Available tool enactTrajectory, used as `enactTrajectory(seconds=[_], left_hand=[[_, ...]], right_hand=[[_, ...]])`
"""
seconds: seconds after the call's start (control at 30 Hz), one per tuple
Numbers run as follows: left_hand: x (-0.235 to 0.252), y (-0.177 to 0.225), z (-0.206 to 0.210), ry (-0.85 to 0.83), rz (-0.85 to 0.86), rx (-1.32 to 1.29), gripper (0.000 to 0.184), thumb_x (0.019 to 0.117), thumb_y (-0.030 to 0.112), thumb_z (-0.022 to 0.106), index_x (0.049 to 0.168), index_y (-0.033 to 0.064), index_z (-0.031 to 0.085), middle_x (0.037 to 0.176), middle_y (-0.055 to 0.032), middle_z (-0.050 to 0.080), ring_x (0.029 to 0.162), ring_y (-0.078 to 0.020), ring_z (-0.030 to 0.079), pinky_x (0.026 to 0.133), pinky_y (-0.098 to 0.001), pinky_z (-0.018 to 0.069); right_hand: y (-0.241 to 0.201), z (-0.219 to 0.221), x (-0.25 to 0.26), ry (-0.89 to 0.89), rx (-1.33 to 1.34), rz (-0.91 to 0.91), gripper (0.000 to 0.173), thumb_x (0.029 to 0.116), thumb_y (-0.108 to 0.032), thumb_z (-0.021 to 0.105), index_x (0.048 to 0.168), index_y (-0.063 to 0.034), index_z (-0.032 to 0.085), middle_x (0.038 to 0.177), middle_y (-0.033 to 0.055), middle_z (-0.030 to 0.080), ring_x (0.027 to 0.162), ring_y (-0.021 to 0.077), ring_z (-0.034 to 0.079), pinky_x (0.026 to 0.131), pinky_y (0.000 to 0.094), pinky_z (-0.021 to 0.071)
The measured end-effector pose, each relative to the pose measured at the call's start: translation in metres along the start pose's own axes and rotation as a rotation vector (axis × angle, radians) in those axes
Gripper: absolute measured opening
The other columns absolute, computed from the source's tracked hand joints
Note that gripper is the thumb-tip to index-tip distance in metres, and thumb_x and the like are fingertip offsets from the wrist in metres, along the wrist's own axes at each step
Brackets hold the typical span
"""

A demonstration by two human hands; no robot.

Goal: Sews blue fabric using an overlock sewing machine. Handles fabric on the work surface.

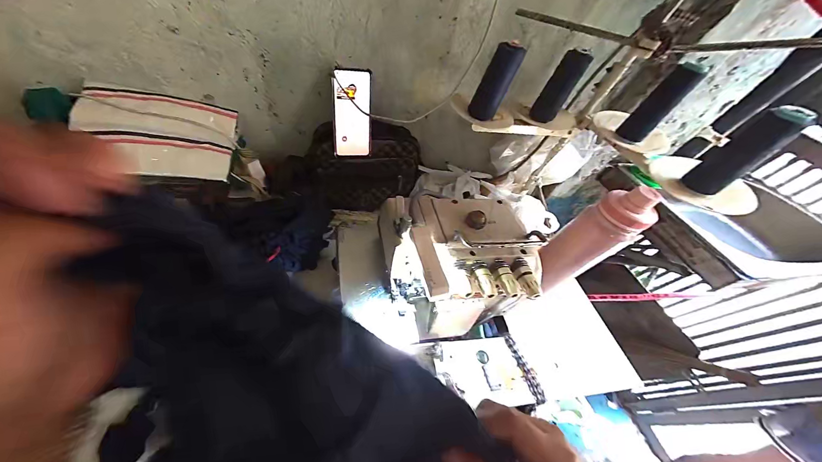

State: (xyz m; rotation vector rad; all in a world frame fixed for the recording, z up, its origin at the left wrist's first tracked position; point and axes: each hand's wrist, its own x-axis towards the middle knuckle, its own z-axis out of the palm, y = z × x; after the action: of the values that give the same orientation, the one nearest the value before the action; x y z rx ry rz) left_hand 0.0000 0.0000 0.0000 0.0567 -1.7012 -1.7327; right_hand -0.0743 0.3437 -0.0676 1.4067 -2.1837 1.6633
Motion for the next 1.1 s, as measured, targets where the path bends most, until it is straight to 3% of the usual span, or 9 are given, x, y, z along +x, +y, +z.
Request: enactTrajectory(seconds=[0.1,0.2,0.37,0.5,0.63,0.73,0.8,0.9,1.1], left_hand=[[0.023,-0.084,0.056,-0.164,-0.225,0.289,0.014,0.0975,0.002,0.051,0.104,0.0094,0.06,0.099,0.002,0.062,0.085,-0.005,0.06,0.072,-0.0255,0.053],[0.013,-0.159,0.07,-0.401,-0.14,0.534,0.039,0.0863,0.024,0.075,0.116,0.0007,0.065,0.114,-0.0128,0.063,0.109,-0.0218,0.06,0.094,-0.0434,0.0502],[0.009,-0.152,0.075,-0.625,0.122,0.817,0.047,0.0862,0.021,0.07,0.132,0.0103,0.067,0.132,-0.0179,0.056,0.118,-0.0324,0.058,0.094,-0.0504,0.0524],[0.023,-0.147,0.08,-0.782,0.135,0.959,0.03,0.0928,0.012,0.064,0.12,0.0155,0.076,0.13,-0.0163,0.063,0.12,-0.034,0.06,0.1,-0.0526,0.0485],[0.036,-0.143,0.082,-0.719,0.255,1.16,0.015,0.0883,0.033,0.077,0.097,0.0206,0.081,0.123,-0.009,0.068,0.108,-0.0359,0.06,0.086,-0.0564,0.0458],[0.043,-0.139,0.079,-0.709,0.354,1.13,0.017,0.0859,0.032,0.076,0.087,0.0152,0.076,0.135,-0.0078,0.066,0.12,-0.0377,0.057,0.094,-0.0641,0.0363],[0.047,-0.135,0.076,-0.8,0.213,0.888,0.014,0.0903,0.022,0.07,0.095,0.0092,0.074,0.111,-0.0052,0.073,0.112,-0.0261,0.064,0.101,-0.0601,0.0352],[0.056,-0.127,0.071,-0.947,-0.036,0.645,0.019,0.0993,0.016,0.06,0.111,0.008,0.073,0.104,-0.0008,0.073,0.1,-0.006,0.065,0.095,-0.0311,0.049],[0.048,-0.106,0.074,-0.742,-0.107,0.715,0.03,0.0927,0.036,0.074,0.079,0.0099,0.069,0.065,0.0068,0.055,0.061,-0.0003,0.049,0.059,-0.0223,0.0396]], right_hand=[[0.076,0.014,-0.031,0.079,-0.346,0.27,0.021,0.0901,-0.022,0.073,0.097,-0.0031,0.074,0.083,0.0056,0.075,0.074,0.0109,0.072,0.069,0.0314,0.0609],[0.12,0.024,-0.051,0.111,-0.412,0.462,0.024,0.0897,-0.025,0.074,0.101,-0.0038,0.076,0.087,0.01,0.076,0.078,0.0249,0.074,0.069,0.0517,0.0593],[0.113,0.026,-0.015,0.256,-0.354,0.156,0.024,0.0892,-0.024,0.075,0.106,-0.0058,0.077,0.104,0.0077,0.074,0.085,0.011,0.072,0.073,0.0276,0.0619],[0.105,0.055,0.039,0.036,-0.366,0.002,0.039,0.0844,-0.011,0.075,0.123,-0.0104,0.075,0.107,0.0158,0.068,0.086,0.0242,0.071,0.064,0.0382,0.0603],[0.104,0.066,0.061,-0.064,-0.532,-0.073,0.018,0.077,-0.01,0.078,0.095,-0.0092,0.077,0.106,0.0164,0.07,0.092,0.0302,0.072,0.064,0.0428,0.0605],[0.095,0.057,0.056,-0.007,-0.612,-0.118,0.016,0.0715,-0.02,0.082,0.081,-0.0097,0.074,0.099,0.0091,0.075,0.086,0.0264,0.073,0.058,0.0401,0.058],[0.091,0.053,0.05,0.054,-0.425,0.0,0.017,0.0768,-0.021,0.083,0.083,-0.0066,0.075,0.085,0.0065,0.074,0.078,0.0218,0.072,0.061,0.0401,0.0576],[0.09,0.048,0.044,0.042,-0.007,0.201,0.015,0.0908,-0.017,0.074,0.095,-0.0038,0.077,0.086,0.0031,0.074,0.079,0.0048,0.069,0.074,0.0237,0.0575],[0.051,0.079,0.034,0.078,0.043,-0.024,0.011,0.0907,-0.004,0.071,0.1,0.0007,0.074,0.091,0.0087,0.075,0.081,0.0104,0.072,0.074,0.0243,0.0598]])
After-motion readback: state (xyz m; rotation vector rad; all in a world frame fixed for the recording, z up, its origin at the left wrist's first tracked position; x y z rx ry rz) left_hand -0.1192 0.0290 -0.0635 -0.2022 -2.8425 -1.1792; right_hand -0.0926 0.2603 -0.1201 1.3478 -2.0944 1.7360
